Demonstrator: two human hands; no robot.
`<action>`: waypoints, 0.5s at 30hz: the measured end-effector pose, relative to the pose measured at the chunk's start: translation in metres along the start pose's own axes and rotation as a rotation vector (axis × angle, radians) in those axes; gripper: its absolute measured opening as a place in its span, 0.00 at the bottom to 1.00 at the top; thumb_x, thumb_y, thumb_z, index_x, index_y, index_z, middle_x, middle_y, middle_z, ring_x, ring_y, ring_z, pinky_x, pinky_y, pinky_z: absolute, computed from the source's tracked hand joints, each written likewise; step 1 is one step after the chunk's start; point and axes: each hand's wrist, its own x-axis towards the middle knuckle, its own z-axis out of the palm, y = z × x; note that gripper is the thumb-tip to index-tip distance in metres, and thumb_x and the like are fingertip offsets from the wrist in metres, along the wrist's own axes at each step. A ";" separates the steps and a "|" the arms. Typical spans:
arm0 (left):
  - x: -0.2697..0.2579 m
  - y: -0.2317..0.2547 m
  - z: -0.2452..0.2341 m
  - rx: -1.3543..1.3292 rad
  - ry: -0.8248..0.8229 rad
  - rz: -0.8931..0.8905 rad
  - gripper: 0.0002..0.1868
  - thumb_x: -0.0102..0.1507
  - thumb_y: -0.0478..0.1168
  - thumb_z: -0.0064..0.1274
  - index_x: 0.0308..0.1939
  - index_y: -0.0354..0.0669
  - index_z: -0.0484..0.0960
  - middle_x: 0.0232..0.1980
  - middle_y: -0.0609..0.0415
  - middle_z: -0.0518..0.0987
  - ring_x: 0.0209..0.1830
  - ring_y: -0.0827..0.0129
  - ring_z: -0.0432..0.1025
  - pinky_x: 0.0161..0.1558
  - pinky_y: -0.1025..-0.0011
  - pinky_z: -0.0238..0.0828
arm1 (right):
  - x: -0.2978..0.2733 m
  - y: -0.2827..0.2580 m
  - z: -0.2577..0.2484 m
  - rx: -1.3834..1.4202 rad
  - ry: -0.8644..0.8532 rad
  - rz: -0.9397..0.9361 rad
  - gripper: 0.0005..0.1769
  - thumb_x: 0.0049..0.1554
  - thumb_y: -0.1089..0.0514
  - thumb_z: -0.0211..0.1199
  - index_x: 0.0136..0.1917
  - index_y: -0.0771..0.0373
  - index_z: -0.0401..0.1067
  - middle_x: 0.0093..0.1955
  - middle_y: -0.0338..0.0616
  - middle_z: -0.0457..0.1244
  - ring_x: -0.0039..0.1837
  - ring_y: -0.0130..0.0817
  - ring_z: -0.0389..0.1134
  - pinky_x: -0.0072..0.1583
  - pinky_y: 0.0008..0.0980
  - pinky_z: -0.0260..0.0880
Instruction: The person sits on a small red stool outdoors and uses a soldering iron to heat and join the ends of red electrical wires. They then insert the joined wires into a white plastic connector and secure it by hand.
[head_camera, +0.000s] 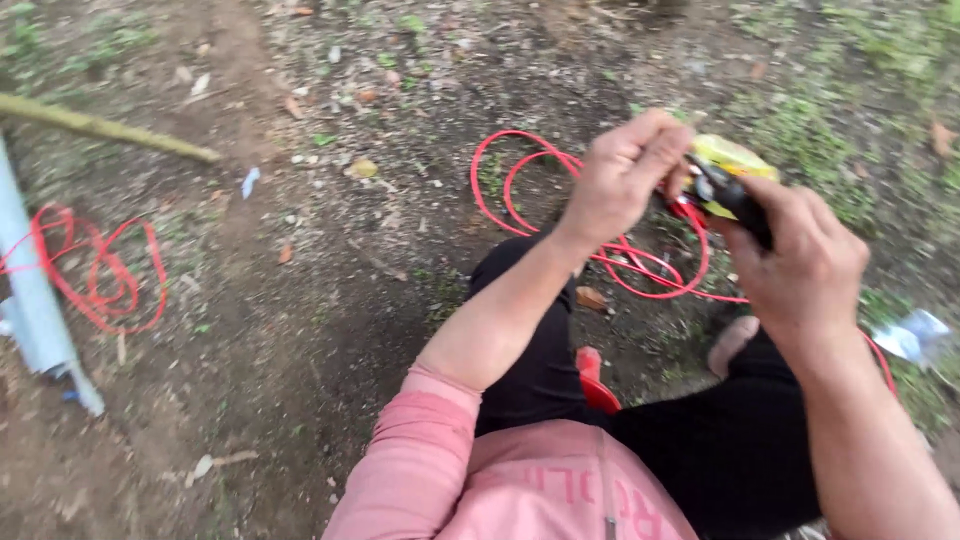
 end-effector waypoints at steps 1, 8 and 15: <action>-0.001 0.000 0.000 0.012 0.011 0.002 0.13 0.72 0.49 0.44 0.40 0.46 0.76 0.25 0.59 0.75 0.25 0.76 0.70 0.34 0.77 0.69 | -0.004 0.002 0.003 0.013 0.001 -0.010 0.20 0.66 0.61 0.77 0.68 0.67 0.77 0.57 0.53 0.71 0.57 0.47 0.73 0.57 0.41 0.71; -0.006 -0.026 0.007 -0.106 0.037 -0.025 0.12 0.71 0.49 0.48 0.42 0.48 0.79 0.26 0.60 0.74 0.25 0.80 0.67 0.31 0.80 0.67 | -0.004 -0.012 -0.004 0.552 -0.197 0.584 0.15 0.67 0.60 0.68 0.66 0.67 0.77 0.42 0.43 0.65 0.40 0.24 0.57 0.42 0.27 0.59; -0.009 -0.043 0.018 -0.142 0.047 0.007 0.11 0.73 0.54 0.51 0.46 0.58 0.84 0.27 0.67 0.78 0.26 0.83 0.70 0.31 0.84 0.68 | -0.029 0.038 0.028 0.343 -0.065 0.124 0.24 0.73 0.80 0.55 0.80 0.88 0.60 0.70 0.81 0.58 0.71 0.72 0.60 0.74 0.57 0.57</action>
